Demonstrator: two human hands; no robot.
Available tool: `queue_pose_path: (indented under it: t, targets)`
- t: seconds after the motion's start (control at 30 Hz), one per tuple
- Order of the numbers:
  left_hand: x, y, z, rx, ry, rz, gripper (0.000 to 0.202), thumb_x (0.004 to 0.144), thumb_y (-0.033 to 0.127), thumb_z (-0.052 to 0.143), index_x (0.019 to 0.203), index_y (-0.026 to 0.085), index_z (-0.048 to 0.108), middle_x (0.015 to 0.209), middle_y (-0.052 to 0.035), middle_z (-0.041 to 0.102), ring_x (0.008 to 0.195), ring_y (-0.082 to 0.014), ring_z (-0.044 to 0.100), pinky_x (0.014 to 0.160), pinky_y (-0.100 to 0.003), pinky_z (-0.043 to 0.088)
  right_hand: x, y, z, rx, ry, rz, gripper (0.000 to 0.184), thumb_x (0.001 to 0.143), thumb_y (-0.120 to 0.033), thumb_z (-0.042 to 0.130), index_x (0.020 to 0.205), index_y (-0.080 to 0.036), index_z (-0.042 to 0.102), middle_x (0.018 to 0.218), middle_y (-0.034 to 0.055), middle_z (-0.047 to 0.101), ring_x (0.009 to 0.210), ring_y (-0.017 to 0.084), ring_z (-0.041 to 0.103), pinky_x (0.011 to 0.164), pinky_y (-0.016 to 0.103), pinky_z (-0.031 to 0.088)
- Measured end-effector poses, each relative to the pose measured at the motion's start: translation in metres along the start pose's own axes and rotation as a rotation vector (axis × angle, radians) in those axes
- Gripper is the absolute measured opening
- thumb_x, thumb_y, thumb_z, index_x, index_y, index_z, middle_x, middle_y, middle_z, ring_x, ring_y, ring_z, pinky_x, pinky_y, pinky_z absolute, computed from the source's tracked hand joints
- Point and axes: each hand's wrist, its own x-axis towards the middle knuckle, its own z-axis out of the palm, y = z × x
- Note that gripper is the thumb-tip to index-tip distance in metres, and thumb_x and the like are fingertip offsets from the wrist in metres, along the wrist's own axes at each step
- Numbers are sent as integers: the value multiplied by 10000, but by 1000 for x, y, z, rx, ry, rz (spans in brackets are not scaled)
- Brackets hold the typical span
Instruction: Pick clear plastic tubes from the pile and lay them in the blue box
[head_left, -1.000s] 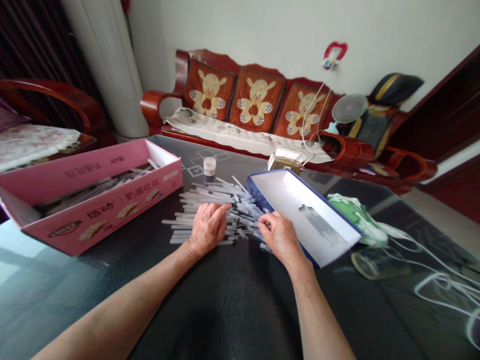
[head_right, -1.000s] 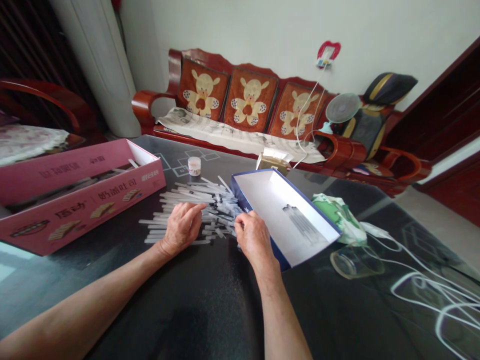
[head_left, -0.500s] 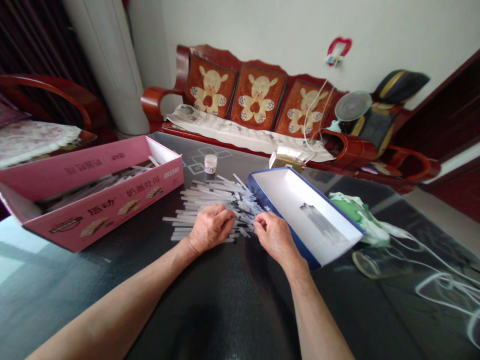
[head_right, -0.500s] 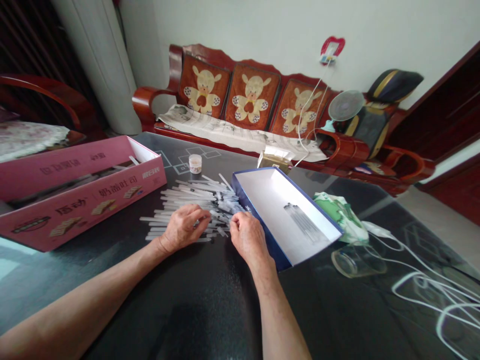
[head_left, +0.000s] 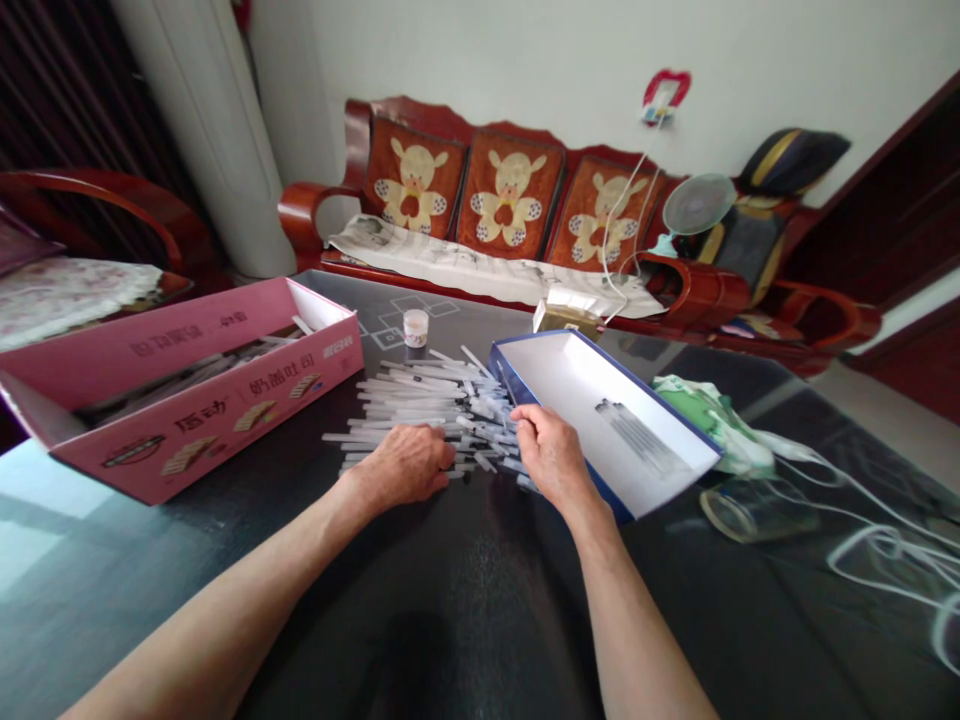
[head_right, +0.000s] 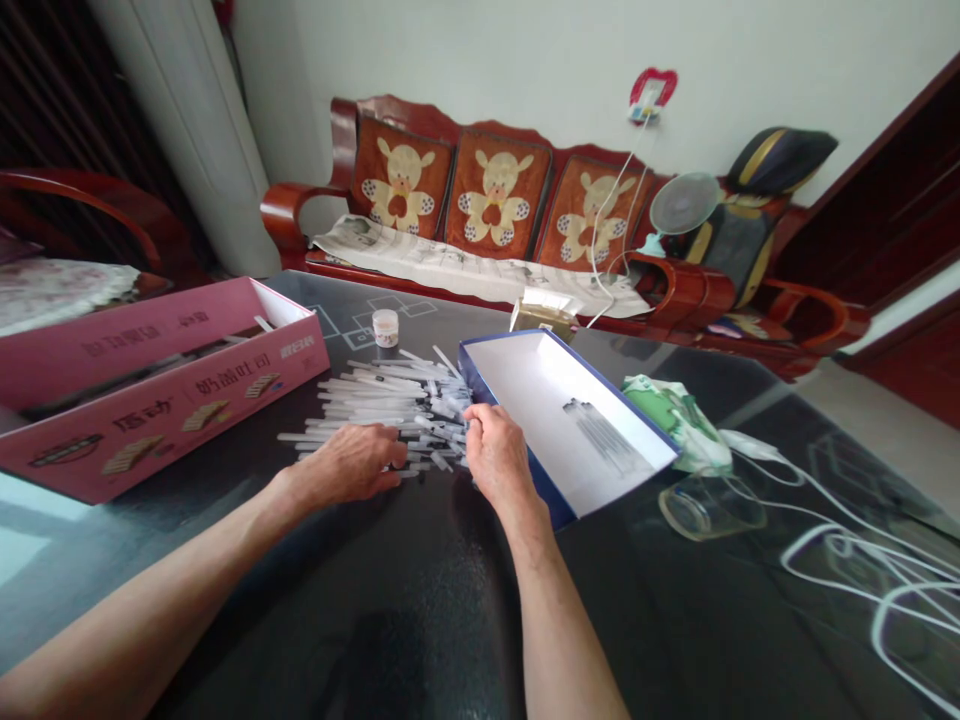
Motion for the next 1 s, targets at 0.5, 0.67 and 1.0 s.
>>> queue_pose_path:
  t: [0.5,0.67,1.0]
  targets:
    - [4,-11,-10,-254,151,-142,119,771,246,527,765,183,629,690,-36,629,610,-159,587,574,-244,420,-3,-8,17,318,224,-15,199,841,-243,537,1007,-199,638,943,64,668,835,166,639,749,277,523]
    - [16,-28,-2,-1032,601,-576,231,748,352,553,850,159,630,557,21,545,466,-104,508,450,-198,368,-6,-13,39,835,306,302,281,828,-389,564,994,-169,619,850,55,689,721,152,653,669,292,542]
    - [23,-39,9,-1637,937,-1019,269,696,199,593,955,138,552,568,51,540,476,-92,578,404,-147,387,-8,-5,34,999,365,320,126,732,-200,477,724,-172,599,495,-61,454,457,91,426,450,214,335]
